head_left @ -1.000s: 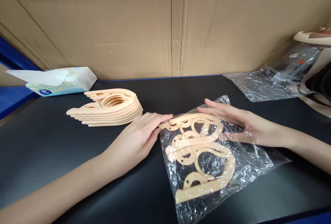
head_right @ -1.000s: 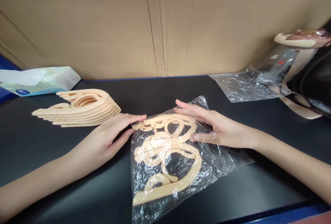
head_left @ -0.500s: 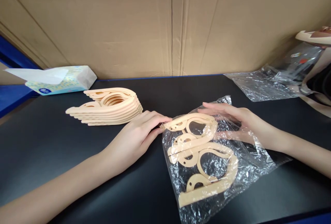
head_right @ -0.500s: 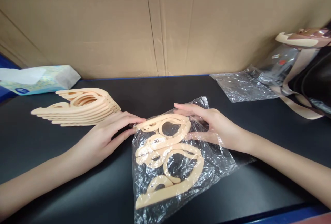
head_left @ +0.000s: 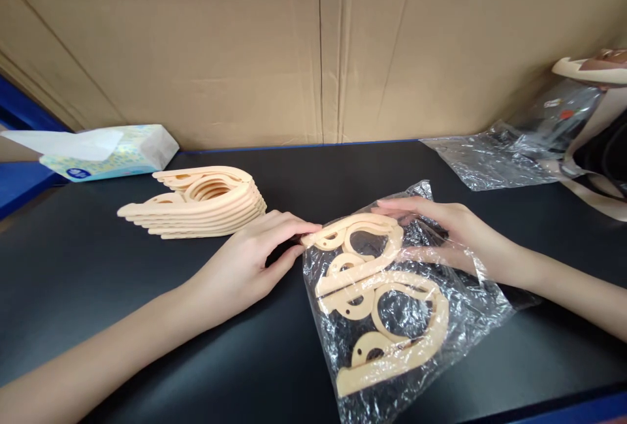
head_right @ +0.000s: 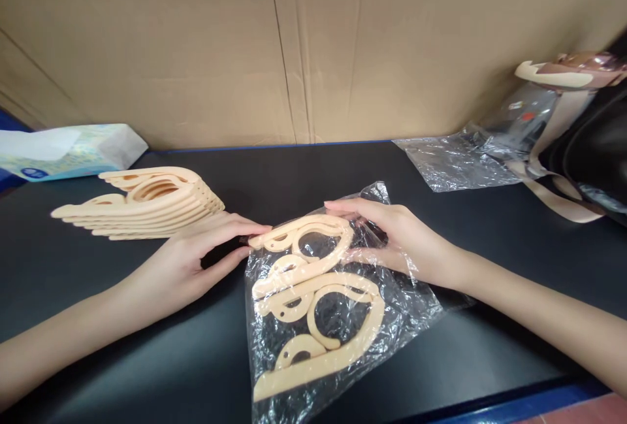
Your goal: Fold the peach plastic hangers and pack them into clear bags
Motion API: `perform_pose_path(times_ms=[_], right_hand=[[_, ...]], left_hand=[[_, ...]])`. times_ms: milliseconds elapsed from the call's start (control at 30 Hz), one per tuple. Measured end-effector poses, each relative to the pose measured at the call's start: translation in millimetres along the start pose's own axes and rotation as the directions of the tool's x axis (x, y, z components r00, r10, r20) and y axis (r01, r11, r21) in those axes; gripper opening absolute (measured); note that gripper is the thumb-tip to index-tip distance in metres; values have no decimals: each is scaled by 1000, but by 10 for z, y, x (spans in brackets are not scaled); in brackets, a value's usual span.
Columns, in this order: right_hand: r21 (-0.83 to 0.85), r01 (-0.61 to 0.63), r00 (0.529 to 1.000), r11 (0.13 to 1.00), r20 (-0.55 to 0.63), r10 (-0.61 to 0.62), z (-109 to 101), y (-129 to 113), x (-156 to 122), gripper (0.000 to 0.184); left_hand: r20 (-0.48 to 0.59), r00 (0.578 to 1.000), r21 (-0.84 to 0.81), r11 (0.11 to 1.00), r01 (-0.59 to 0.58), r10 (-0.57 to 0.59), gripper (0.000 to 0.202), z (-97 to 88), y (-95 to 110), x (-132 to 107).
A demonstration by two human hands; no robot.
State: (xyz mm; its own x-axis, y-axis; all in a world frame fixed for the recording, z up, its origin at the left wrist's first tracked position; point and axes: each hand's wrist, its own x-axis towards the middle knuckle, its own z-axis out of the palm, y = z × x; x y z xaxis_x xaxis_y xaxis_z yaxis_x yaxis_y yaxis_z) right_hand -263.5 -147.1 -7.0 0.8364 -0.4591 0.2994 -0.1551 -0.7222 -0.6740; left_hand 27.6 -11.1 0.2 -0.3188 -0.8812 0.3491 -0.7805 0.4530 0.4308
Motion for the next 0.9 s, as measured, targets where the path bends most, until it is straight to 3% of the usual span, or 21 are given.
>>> perform_pose_path(times_ms=[467,633,900], right_hand=[[-129,43,999,991,8,-43,-9,-2,-12,55],[-165,49,999,985,18,-47,-7,-21,-6,56],[-166,46,999,985,7,-46,-6,-30,-2,56]], left_hand=[[-40,997,155,986,-55,62,30,14,1,-16],[-58,996,176,983,-57,68,45,4,25,-42],[7,978,160,965,-208,209,38,21,95,-80]])
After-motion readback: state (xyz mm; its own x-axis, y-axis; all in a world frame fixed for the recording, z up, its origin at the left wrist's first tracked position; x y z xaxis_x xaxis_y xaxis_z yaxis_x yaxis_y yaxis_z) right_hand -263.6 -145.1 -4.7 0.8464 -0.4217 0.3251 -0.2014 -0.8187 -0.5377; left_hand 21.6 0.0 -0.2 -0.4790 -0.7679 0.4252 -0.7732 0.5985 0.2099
